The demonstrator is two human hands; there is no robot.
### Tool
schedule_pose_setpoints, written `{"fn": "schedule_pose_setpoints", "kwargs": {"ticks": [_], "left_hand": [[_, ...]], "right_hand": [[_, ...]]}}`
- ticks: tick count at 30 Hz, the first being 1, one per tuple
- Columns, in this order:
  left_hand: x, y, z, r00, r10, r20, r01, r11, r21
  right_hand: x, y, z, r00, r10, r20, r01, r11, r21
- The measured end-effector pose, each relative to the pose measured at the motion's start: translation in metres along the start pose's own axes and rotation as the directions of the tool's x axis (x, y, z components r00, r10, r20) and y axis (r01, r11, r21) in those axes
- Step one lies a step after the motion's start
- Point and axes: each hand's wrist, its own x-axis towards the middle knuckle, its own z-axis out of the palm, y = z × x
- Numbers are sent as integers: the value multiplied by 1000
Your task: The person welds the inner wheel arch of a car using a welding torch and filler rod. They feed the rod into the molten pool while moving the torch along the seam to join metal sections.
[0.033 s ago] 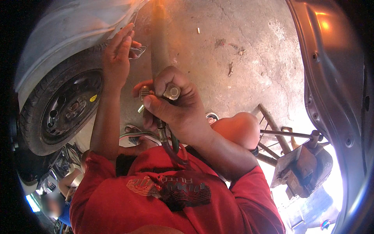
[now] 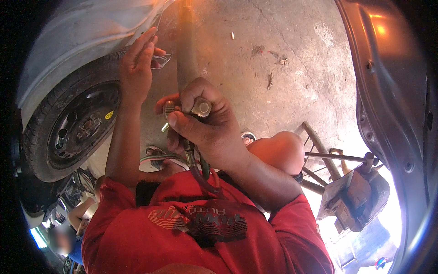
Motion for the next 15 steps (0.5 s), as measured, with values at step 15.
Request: {"fn": "schedule_pose_setpoints", "kwargs": {"ticks": [15], "left_hand": [[3, 2, -2, 1000, 12, 4, -12, 999, 40]], "right_hand": [[3, 1, 0, 1000, -15, 0, 15, 1000, 2]]}}
